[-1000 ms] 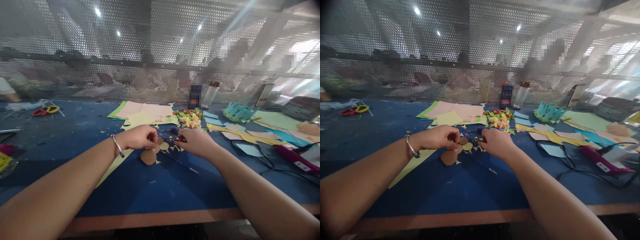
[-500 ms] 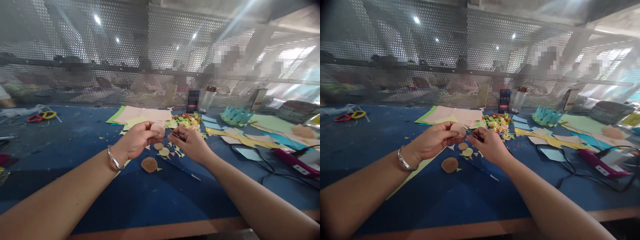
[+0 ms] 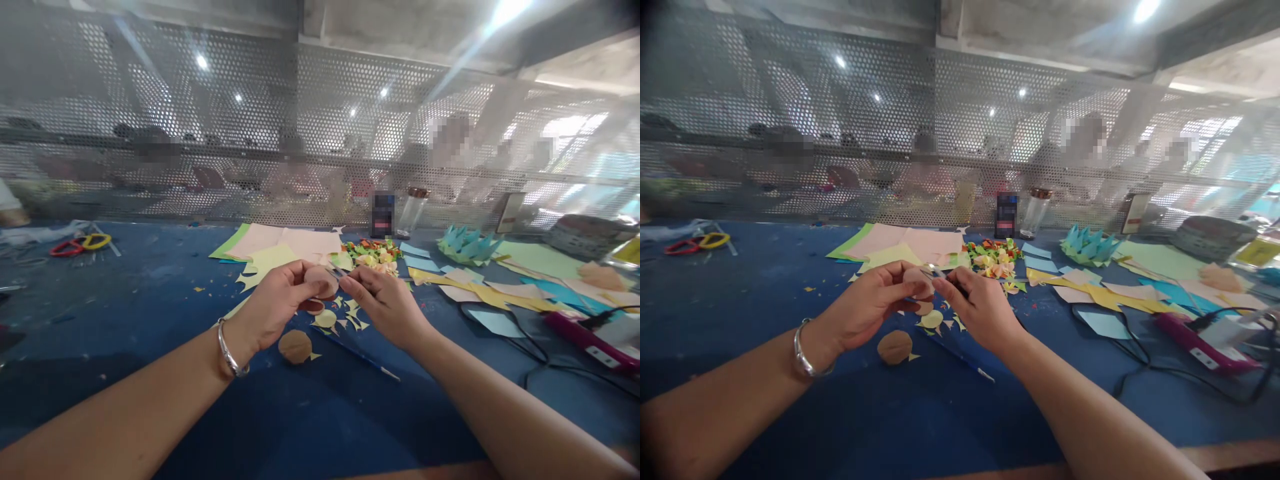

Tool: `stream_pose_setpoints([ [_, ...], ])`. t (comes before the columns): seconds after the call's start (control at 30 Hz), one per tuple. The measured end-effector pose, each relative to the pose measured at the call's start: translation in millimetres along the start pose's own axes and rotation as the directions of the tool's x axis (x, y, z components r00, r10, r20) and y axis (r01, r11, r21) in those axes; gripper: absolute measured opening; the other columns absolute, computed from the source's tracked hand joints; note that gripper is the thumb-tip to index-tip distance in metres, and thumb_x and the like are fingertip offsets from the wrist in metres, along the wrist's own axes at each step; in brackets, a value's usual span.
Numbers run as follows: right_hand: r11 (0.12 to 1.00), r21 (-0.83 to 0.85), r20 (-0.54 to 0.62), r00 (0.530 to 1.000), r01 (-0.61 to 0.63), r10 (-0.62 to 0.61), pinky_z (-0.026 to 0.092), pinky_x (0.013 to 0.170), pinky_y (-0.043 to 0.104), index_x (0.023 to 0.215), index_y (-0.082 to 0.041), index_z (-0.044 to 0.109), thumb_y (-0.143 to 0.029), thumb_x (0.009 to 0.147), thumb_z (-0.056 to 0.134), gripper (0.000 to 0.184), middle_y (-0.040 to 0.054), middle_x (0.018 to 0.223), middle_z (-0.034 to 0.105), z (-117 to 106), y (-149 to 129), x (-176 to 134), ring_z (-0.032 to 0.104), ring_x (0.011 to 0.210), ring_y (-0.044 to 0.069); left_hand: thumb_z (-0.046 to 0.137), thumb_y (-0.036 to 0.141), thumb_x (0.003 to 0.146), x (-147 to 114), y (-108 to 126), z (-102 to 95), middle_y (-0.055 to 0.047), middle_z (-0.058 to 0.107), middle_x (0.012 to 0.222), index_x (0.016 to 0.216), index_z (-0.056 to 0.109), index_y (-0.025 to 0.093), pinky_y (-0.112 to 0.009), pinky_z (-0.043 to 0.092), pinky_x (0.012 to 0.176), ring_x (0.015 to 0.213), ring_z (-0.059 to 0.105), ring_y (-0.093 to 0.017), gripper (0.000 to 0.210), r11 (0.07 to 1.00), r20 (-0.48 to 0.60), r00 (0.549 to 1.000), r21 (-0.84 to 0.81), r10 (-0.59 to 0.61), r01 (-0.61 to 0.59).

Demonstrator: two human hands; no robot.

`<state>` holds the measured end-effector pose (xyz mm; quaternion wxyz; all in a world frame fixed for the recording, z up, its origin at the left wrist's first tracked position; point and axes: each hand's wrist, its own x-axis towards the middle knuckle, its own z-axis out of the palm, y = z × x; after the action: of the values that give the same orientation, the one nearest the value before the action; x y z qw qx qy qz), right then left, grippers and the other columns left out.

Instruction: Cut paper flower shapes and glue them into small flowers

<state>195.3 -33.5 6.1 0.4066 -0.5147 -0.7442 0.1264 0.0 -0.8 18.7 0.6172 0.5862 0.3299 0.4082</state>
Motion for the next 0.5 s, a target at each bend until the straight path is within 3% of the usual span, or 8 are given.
stream_pose_setpoints([
  [0.13,0.999,-0.042,-0.004,1.0,0.006,-0.006,0.032,0.056,0.025,0.076,-0.021,0.054,-0.055,0.101,0.044,0.043,-0.0023,0.063,0.053,0,0,1,0.045,0.059,0.014,0.077,0.028,0.076,0,-1,1.1,-0.003,0.07,0.088,0.088,0.069,0.019,-0.027,0.051,0.068,0.079,0.065,-0.015,0.017,0.998,-0.024,0.999,0.055,0.023,-0.022],
  [0.27,0.977,-0.202,0.021,0.997,-0.066,0.071,0.03,0.054,0.026,0.071,-0.022,0.05,-0.06,0.1,0.039,0.049,-0.0014,0.059,0.052,0,6,3,0.046,0.056,0.015,0.076,0.023,0.075,5,-5,-3.8,-0.001,0.07,0.086,0.091,0.069,0.02,-0.027,0.051,0.07,0.078,0.064,-0.014,0.018,0.995,-0.144,0.985,0.051,0.093,-0.086],
  [0.4,0.838,-0.535,0.2,0.947,-0.11,0.251,0.024,0.052,0.028,0.072,-0.022,0.056,-0.057,0.098,0.045,0.045,0.0036,0.064,0.063,2,13,1,0.058,0.059,0.019,0.075,0.02,0.077,9,-8,-12.0,-0.001,0.069,0.085,0.091,0.067,0.019,-0.026,0.052,0.076,0.079,0.064,-0.012,0.016,0.99,-0.171,0.975,0.011,0.141,-0.141],
  [0.5,0.756,-0.651,0.285,0.903,-0.064,0.322,0.029,0.054,0.029,0.083,-0.021,0.065,-0.054,0.096,0.049,0.039,0.0095,0.078,0.072,4,11,-2,0.068,0.072,0.026,0.077,0.02,0.076,9,-8,-12.4,-0.001,0.07,0.086,0.093,0.066,0.018,-0.026,0.053,0.077,0.077,0.064,-0.012,0.02,0.995,-0.143,0.985,-0.017,0.092,-0.095],
])
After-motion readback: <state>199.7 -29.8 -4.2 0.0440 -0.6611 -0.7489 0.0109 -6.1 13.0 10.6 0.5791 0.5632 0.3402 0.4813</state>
